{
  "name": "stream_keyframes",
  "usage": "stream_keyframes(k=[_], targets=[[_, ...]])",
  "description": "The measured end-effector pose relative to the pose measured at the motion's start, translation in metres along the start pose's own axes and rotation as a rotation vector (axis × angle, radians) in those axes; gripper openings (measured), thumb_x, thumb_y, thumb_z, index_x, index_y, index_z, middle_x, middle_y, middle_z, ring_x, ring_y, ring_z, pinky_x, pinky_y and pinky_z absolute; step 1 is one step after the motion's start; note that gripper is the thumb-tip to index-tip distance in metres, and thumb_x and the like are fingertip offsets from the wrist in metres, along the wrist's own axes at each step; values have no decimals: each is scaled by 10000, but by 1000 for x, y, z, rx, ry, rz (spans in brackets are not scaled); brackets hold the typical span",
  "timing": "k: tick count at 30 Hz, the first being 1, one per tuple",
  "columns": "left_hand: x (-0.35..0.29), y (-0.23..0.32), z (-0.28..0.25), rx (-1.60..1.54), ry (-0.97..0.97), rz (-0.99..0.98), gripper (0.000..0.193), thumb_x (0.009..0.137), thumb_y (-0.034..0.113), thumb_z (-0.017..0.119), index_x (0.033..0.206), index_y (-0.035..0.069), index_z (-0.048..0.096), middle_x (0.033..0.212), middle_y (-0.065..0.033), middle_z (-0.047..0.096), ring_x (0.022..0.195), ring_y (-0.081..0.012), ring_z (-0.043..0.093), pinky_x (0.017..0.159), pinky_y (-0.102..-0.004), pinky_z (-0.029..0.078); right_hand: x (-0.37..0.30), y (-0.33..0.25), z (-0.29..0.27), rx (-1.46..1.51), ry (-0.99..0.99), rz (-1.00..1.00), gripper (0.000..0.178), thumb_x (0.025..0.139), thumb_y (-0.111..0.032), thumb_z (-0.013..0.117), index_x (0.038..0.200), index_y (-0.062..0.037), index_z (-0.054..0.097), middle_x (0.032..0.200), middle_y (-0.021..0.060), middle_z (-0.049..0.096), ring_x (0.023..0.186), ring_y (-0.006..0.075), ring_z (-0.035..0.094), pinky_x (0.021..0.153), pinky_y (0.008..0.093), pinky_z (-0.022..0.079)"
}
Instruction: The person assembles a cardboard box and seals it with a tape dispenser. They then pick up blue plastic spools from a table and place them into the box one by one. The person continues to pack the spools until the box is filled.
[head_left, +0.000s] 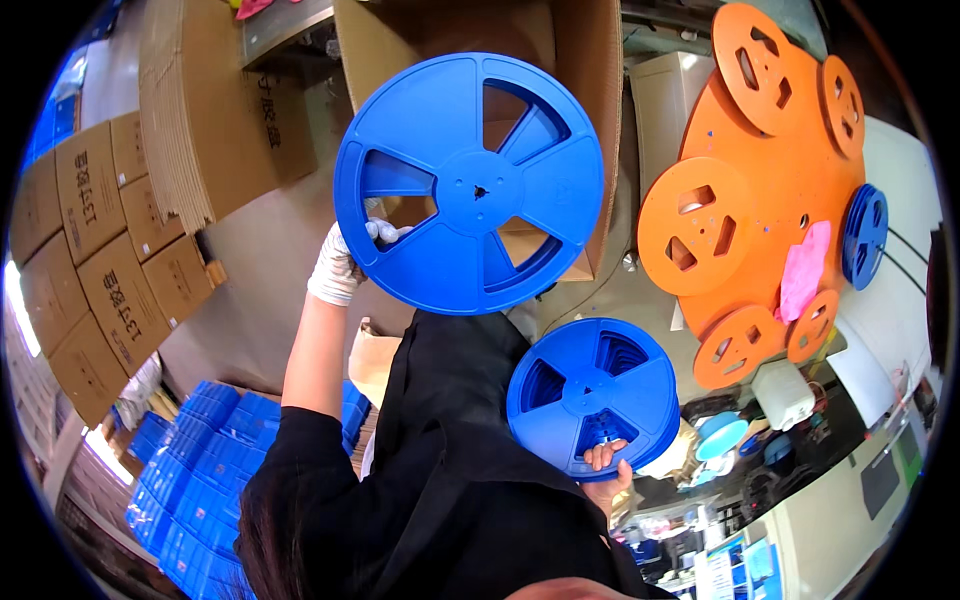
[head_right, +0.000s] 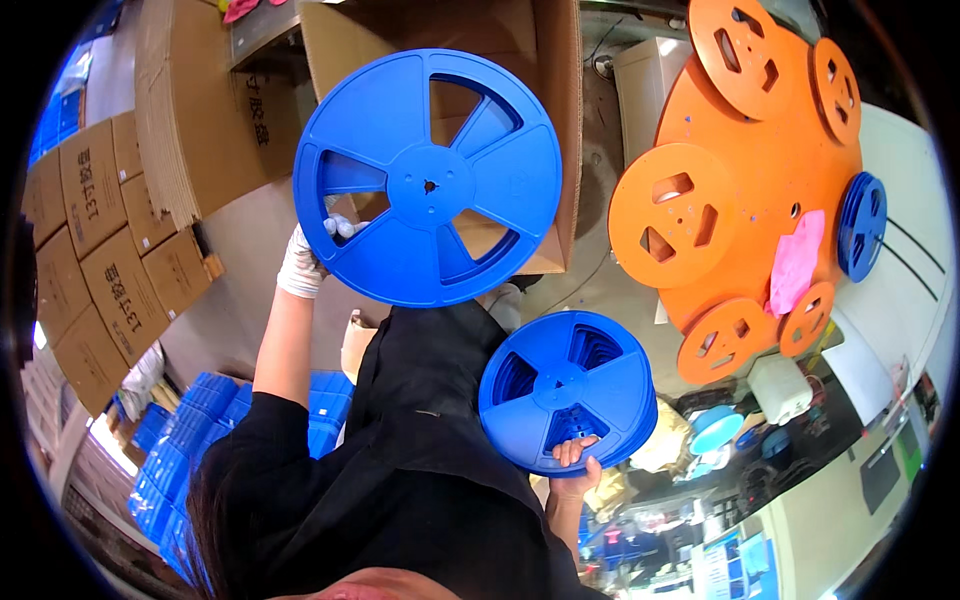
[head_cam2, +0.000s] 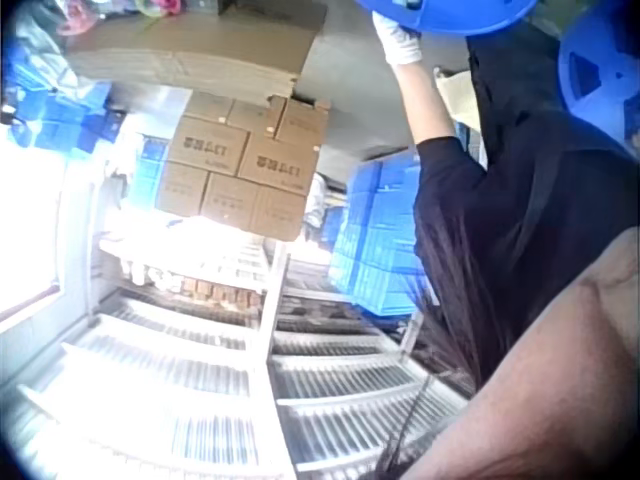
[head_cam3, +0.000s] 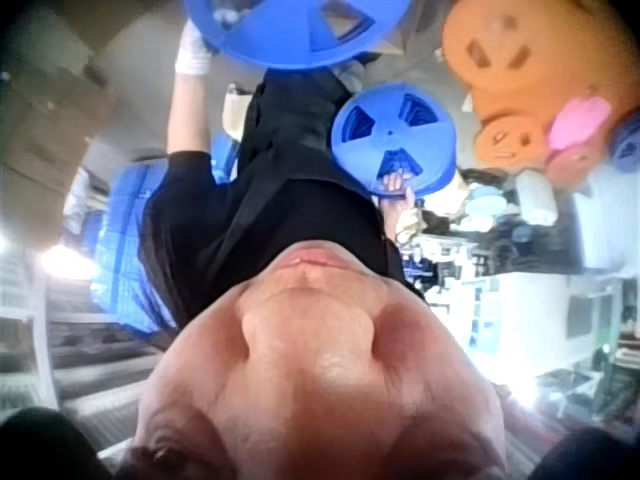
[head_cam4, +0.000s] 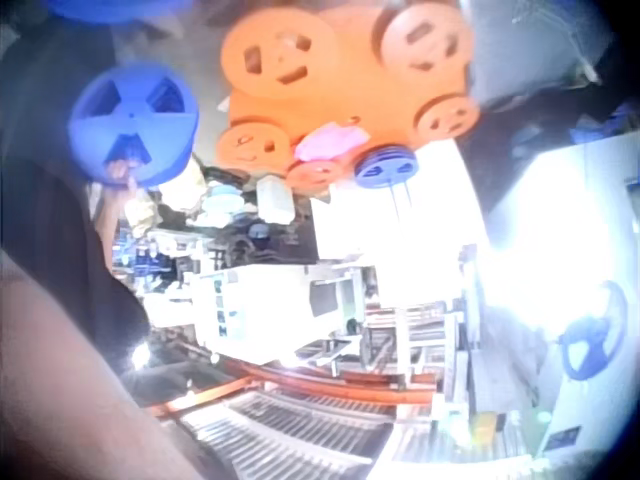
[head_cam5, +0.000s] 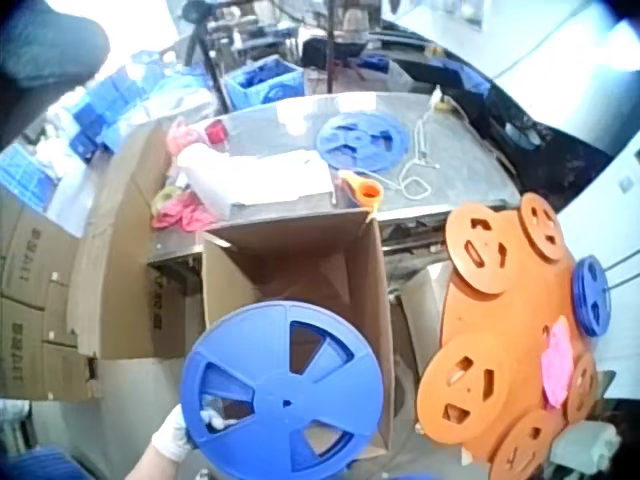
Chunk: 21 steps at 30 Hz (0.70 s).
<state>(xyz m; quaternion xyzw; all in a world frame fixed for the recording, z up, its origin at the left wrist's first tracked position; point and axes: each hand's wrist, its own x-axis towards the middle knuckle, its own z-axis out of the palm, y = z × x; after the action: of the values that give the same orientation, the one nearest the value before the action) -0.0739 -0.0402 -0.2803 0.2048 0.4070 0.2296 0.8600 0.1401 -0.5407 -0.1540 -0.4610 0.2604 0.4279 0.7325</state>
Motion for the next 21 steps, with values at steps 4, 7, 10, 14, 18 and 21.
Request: stream_keyframes(k=[4,7,10,14,18,21], targets=[[-17,-5,6,-114,-51,38,298,738,232,800,938,31,707,861,-120,707,819,-233,684,1017,-493,452,4,-11,5,-48,-36,0,287,841,-286,583,1058,-105,532,697,9,447,618,143,441,667,327,407],[-18,-8,6,-133,-94,90,575,749,263,800,1188,-25,568,866,-89,690,840,-216,667,1025,-482,448,4,-12,13,-60,-31,-1,282,830,-289,596,1022,-97,521,692,10,427,612,145,426,657,323,387],[-15,-15,2,-84,-5,50,989,692,344,839,1419,-59,305,974,-115,693,883,-209,680,854,-325,562,2,-13,11,-53,-11,4,283,839,-279,592,1040,-91,528,710,12,433,625,145,419,669,325,388],[7,-19,-14,-142,9,-2,668,780,203,763,1322,-41,458,1039,-140,680,907,-220,686,737,-322,602,6,-12,13,-51,-76,13,278,840,-243,595,1058,-79,540,707,18,445,624,144,430,672,326,400],[12,-27,-14,-225,10,41,480,787,170,750,1184,-40,581,1174,-161,634,922,-228,684,755,-355,611,4,-10,12,-66,-62,13,281,838,-241,593,1055,-72,534,704,19,446,617,144,431,669,326,404],[10,-20,0,-139,48,30,660,800,171,733,1342,-14,406,1070,-135,647,885,-194,674,778,-318,586,2,-7,13,-58,-50,12,288,837,-244,591,1056,-67,528,706,19,447,618,144,431,669,327,404]])
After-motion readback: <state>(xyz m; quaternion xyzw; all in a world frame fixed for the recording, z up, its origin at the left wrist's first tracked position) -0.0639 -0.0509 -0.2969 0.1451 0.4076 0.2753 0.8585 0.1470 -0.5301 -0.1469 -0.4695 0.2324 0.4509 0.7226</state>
